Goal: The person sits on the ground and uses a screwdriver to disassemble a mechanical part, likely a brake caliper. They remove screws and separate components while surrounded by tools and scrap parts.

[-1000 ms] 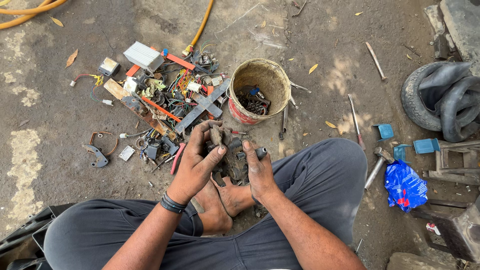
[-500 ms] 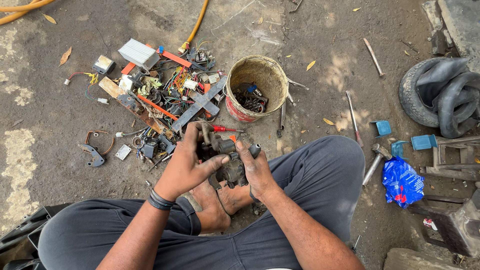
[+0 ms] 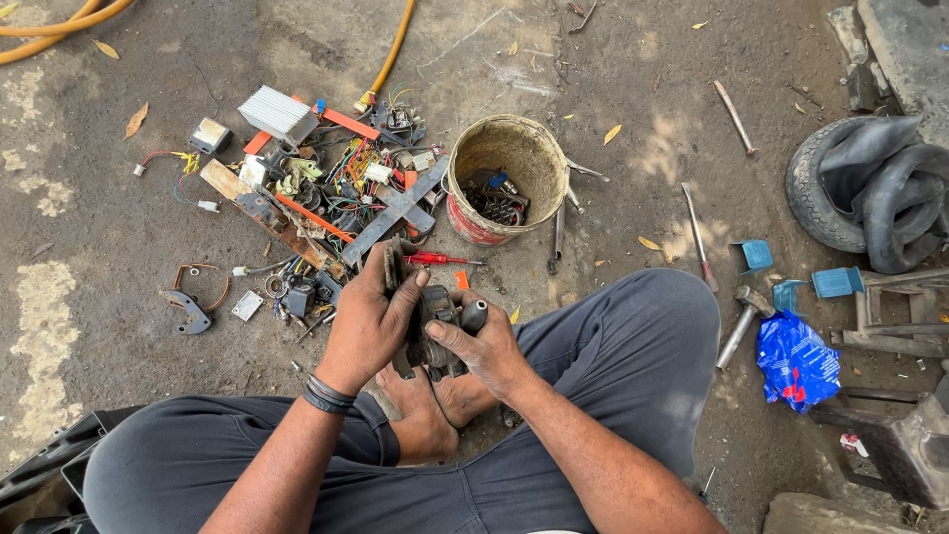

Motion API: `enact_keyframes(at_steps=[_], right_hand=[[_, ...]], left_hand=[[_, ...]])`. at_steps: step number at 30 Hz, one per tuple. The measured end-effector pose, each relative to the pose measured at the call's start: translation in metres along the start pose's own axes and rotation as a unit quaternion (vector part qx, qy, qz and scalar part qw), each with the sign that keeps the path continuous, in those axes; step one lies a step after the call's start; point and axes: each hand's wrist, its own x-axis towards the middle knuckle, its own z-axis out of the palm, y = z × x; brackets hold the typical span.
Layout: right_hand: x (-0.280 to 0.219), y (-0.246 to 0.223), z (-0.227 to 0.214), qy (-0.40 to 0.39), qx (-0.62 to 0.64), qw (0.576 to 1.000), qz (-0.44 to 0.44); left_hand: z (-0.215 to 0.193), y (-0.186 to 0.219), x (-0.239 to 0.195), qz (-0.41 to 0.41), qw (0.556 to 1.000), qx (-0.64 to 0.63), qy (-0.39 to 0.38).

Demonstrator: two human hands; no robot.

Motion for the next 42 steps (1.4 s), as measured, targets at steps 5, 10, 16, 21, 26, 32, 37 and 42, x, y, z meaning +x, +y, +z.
enact_keyframes(at_steps=[5, 10, 16, 21, 26, 32, 37, 42], right_hand=[[0.0, -0.006, -0.004, -0.055, 0.1, 0.993, 0.036], [0.0, -0.01, -0.005, -0.109, 0.117, 0.987, 0.007], [0.004, 0.005, -0.002, -0.042, 0.128, 0.988, 0.073], [0.012, 0.023, -0.009, -0.041, 0.216, 0.975, 0.032], [0.014, 0.017, -0.014, -0.003, 0.267, 0.962, 0.052], [0.007, 0.013, -0.009, -0.062, 0.262, 0.962, 0.041], [0.01, 0.03, -0.01, -0.092, 0.26, 0.961, 0.031], [0.01, 0.026, -0.017, -0.052, 0.39, 0.917, 0.07]], left_hand=[[-0.016, -0.015, 0.007, 0.032, 0.995, -0.068, -0.065], [-0.016, -0.029, 0.011, -0.044, 0.992, -0.102, -0.053], [-0.01, -0.016, 0.004, 0.031, 0.994, -0.015, -0.107], [-0.022, -0.001, 0.006, 0.133, 0.976, -0.053, -0.161], [-0.026, 0.005, 0.006, 0.187, 0.966, -0.065, -0.165], [-0.017, 0.006, 0.003, 0.183, 0.974, -0.029, -0.131], [-0.018, 0.006, 0.003, 0.193, 0.972, -0.035, -0.129], [-0.021, 0.024, 0.0, 0.291, 0.946, -0.034, -0.139]])
